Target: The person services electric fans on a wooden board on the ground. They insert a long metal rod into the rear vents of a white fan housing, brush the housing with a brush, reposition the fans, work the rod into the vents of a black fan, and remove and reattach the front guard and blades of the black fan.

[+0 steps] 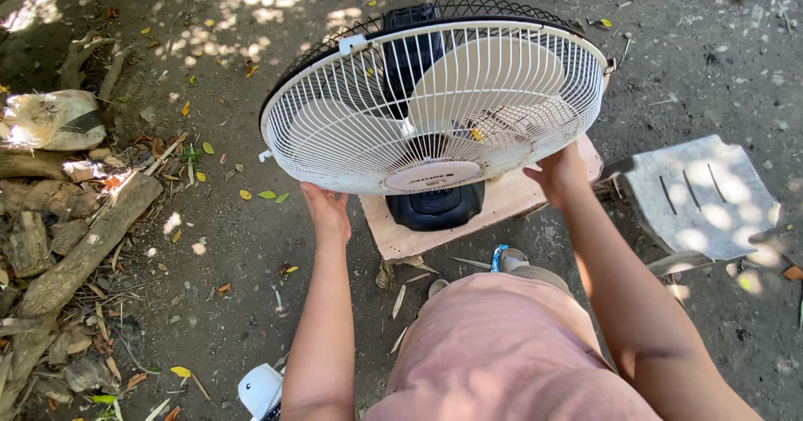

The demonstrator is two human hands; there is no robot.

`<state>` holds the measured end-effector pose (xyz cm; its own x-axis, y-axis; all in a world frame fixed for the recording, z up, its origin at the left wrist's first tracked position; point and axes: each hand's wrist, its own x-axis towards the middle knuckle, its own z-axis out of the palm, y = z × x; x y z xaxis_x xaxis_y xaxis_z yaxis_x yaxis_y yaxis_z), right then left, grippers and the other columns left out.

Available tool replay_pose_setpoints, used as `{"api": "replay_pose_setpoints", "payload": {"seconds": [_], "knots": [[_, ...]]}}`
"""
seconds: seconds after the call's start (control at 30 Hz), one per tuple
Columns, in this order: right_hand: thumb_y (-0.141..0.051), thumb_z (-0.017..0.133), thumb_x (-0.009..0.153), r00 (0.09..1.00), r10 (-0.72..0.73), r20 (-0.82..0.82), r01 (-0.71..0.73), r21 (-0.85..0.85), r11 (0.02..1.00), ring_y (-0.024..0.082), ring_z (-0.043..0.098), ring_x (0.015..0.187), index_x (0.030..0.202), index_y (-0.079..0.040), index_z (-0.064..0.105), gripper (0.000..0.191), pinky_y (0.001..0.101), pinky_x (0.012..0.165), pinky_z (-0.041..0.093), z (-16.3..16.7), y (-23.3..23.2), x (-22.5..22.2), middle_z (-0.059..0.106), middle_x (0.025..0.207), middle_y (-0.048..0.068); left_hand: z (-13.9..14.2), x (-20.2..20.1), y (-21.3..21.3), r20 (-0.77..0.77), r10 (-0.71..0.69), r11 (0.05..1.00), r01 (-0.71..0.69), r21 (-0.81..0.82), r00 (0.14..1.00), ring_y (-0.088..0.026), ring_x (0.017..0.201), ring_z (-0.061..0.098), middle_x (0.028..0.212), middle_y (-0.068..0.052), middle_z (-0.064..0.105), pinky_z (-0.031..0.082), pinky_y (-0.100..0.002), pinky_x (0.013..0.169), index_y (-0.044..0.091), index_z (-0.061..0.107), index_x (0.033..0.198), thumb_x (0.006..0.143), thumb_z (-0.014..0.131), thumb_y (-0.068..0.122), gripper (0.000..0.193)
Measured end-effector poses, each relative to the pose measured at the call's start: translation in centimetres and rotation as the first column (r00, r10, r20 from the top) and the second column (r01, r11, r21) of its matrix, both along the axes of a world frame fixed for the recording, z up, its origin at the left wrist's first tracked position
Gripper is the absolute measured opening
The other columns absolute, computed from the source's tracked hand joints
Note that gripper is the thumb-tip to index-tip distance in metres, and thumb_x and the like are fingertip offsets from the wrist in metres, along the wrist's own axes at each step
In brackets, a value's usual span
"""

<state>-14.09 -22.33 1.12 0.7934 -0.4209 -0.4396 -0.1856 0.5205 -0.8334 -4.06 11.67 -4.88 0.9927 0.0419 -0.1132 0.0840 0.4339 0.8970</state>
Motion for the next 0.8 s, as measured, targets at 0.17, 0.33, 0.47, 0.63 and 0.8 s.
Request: {"api": "replay_pose_setpoints", "payload": {"seconds": [0.17,0.33,0.47,0.63,0.8], "knots": [[-0.065,0.036,0.098,0.995,-0.092,0.044,0.095,-0.061,0.994,0.028,0.054,0.129,0.148,-0.013,0.045,0.072,0.0506,0.107,0.041,0.0,1.2,0.2,0.058,0.142,0.007,0.6,0.0,-0.2,-0.068,0.144,0.981,-0.134,0.138,0.987,-0.034,0.142,0.045,0.159,-0.013,0.039,0.037,-0.06,0.114,0.016,0.026,0.156,0.092,0.041,0.075,0.089],[-0.067,0.028,0.1,0.968,-0.185,0.172,0.189,-0.006,0.982,0.026,0.063,0.125,0.145,-0.008,0.05,0.077,0.0426,0.107,0.052,-0.7,0.9,0.0,0.063,0.14,0.01,0.7,-0.9,0.0,0.054,0.177,0.977,-0.182,0.11,0.983,-0.03,0.128,0.06,0.138,-0.013,0.058,0.049,-0.051,0.106,0.005,0.046,0.134,0.096,0.049,0.068,0.073],[-0.069,0.024,0.099,0.973,-0.157,0.169,0.165,-0.032,0.986,0.022,0.062,0.127,0.147,-0.009,0.048,0.08,0.042,0.108,0.049,-1.6,0.9,-0.5,0.062,0.143,0.008,0.0,-1.3,1.1,0.203,0.132,0.983,-0.154,0.098,0.97,-0.021,0.112,0.064,0.12,-0.01,0.065,0.052,-0.039,0.1,0.002,0.051,0.121,0.101,0.055,0.064,0.065],[-0.067,0.022,0.1,0.978,-0.148,0.15,0.154,-0.028,0.988,0.022,0.061,0.126,0.147,-0.017,0.047,0.074,0.0458,0.105,0.048,-2.2,1.0,-1.0,0.061,0.144,0.003,-0.7,-1.4,1.7,0.187,0.126,0.957,-0.169,0.234,0.974,-0.011,0.096,0.057,0.11,-0.003,0.059,0.05,-0.032,0.085,0.004,0.046,0.128,0.098,0.053,0.068,0.071],[-0.062,0.024,0.104,0.972,-0.092,0.214,0.093,0.008,0.996,0.023,0.059,0.131,0.146,-0.019,0.049,0.065,0.049,0.105,0.048,-2.8,1.3,-2.2,0.059,0.146,0.003,-0.3,-1.8,2.4,0.262,0.063,0.946,-0.141,0.291,0.963,-0.01,0.09,0.054,0.113,-0.003,0.059,0.046,-0.029,0.077,0.006,0.041,0.14,0.092,0.051,0.077,0.086]]}}
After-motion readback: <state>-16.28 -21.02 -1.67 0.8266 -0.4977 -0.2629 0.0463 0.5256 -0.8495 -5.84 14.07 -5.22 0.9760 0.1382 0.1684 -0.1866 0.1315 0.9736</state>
